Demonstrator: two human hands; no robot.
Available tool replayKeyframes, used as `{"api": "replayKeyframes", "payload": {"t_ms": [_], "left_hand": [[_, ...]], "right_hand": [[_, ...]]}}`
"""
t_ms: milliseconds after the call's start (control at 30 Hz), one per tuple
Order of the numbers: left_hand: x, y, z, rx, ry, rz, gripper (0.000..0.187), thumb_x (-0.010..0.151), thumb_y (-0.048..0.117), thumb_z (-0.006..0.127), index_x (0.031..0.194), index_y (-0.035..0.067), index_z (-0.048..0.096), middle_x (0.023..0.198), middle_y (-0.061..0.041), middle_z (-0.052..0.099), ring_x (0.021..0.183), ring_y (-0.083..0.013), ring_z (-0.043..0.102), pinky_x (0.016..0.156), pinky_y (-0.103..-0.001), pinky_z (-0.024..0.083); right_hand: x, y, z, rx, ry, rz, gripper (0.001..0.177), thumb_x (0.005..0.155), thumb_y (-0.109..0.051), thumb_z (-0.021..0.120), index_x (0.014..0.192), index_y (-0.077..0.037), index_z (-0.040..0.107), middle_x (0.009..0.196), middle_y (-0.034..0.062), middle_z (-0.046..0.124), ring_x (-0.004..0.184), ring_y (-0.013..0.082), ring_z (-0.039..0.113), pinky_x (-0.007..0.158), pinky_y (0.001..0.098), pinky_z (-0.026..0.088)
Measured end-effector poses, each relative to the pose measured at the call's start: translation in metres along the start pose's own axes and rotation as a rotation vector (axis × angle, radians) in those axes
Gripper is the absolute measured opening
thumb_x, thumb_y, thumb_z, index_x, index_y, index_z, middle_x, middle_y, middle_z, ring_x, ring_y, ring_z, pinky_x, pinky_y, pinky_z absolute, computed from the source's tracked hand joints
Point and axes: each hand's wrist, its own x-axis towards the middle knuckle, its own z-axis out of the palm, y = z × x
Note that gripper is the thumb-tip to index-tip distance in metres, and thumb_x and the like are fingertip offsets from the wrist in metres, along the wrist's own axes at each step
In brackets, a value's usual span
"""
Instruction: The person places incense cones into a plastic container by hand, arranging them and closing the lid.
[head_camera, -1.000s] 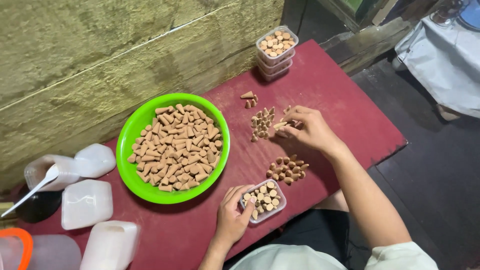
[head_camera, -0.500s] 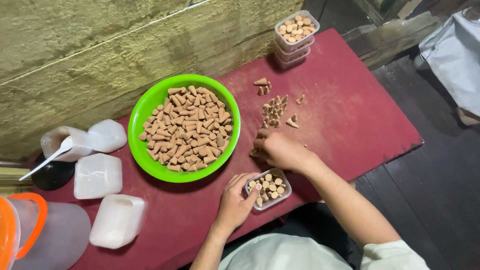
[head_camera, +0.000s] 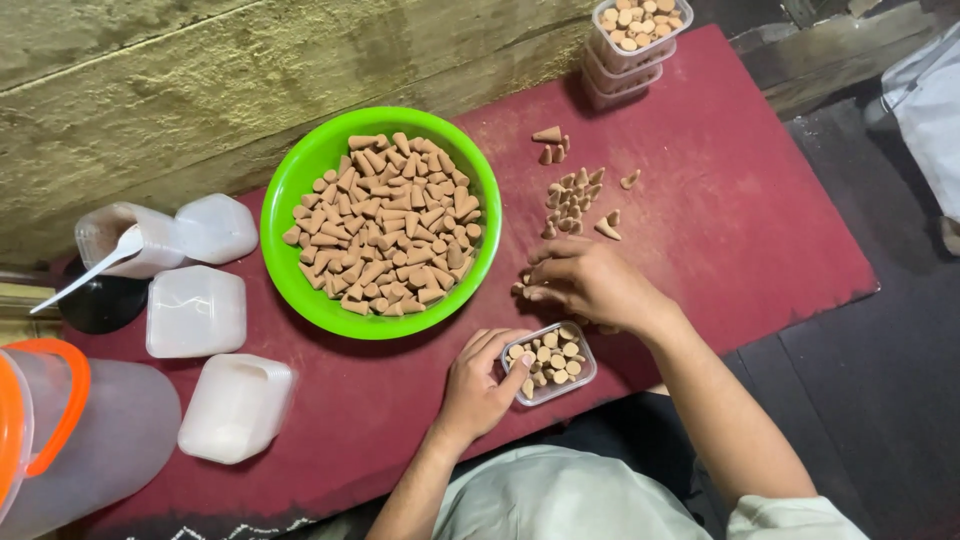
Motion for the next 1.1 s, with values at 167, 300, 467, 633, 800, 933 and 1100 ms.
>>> {"api": "replayKeyframes", "payload": {"t_ms": [167,300,467,633,800,933,1100], "left_hand": [[-0.003,-0.006,0.002,0.0,-0.001,0.0,0.023,0.092,0.014,0.072,0.114,0.009,0.074,0.102,-0.01,0.075,0.096,-0.0337,0.072,0.086,-0.044,0.057],[-0.005,-0.008,0.002,-0.014,0.008,-0.017,0.024,0.092,0.016,0.073,0.114,0.01,0.075,0.103,-0.009,0.076,0.098,-0.032,0.072,0.087,-0.043,0.057],[-0.003,-0.008,0.002,-0.026,0.008,0.012,0.023,0.092,0.012,0.071,0.115,0.009,0.074,0.101,-0.01,0.075,0.095,-0.0341,0.072,0.084,-0.043,0.057],[-0.002,-0.007,0.002,-0.028,0.02,0.019,0.023,0.091,0.012,0.071,0.114,0.009,0.074,0.1,-0.011,0.075,0.094,-0.0353,0.072,0.083,-0.044,0.057],[-0.005,-0.005,0.001,-0.027,0.034,0.022,0.024,0.091,0.012,0.071,0.114,0.008,0.074,0.1,-0.012,0.075,0.094,-0.0357,0.071,0.083,-0.044,0.057],[-0.003,-0.007,0.002,-0.017,0.052,0.036,0.024,0.09,0.012,0.072,0.114,0.008,0.074,0.1,-0.013,0.075,0.093,-0.0367,0.071,0.082,-0.045,0.057],[-0.005,-0.007,0.003,-0.017,0.06,0.023,0.024,0.091,0.012,0.072,0.114,0.008,0.074,0.101,-0.013,0.074,0.094,-0.037,0.071,0.082,-0.046,0.057]], "right_hand": [[-0.037,-0.009,0.004,0.312,0.317,0.088,0.013,0.081,-0.015,0.085,0.09,-0.011,0.076,0.088,0.0048,0.08,0.064,0.0209,0.07,0.054,0.0305,0.054],[-0.065,-0.027,0.002,0.467,0.359,0.084,0.011,0.079,-0.005,0.084,0.083,-0.007,0.074,0.089,0.0104,0.08,0.066,0.0192,0.07,0.057,0.0273,0.057],[-0.087,-0.04,0.002,0.393,0.34,0.016,0.028,0.087,0.003,0.07,0.114,-0.001,0.076,0.096,0.0145,0.068,0.08,0.0251,0.068,0.073,0.0354,0.06],[-0.096,-0.043,0.017,0.348,0.37,0.014,0.024,0.09,0.005,0.066,0.11,-0.003,0.077,0.098,0.0162,0.063,0.078,0.0276,0.065,0.074,0.0394,0.057],[-0.09,-0.048,0.036,0.332,0.528,-0.005,0.011,0.086,0.001,0.076,0.098,-0.001,0.076,0.09,0.0159,0.067,0.074,0.0288,0.067,0.071,0.0399,0.056],[-0.089,-0.047,0.05,0.237,0.574,-0.118,0.013,0.079,-0.003,0.085,0.09,-0.002,0.077,0.087,0.0132,0.074,0.076,0.0304,0.073,0.075,0.0429,0.059],[-0.089,-0.048,0.064,0.141,0.577,-0.173,0.006,0.084,-0.004,0.081,0.088,-0.004,0.075,0.088,0.012,0.075,0.079,0.0343,0.073,0.077,0.046,0.055]]}}
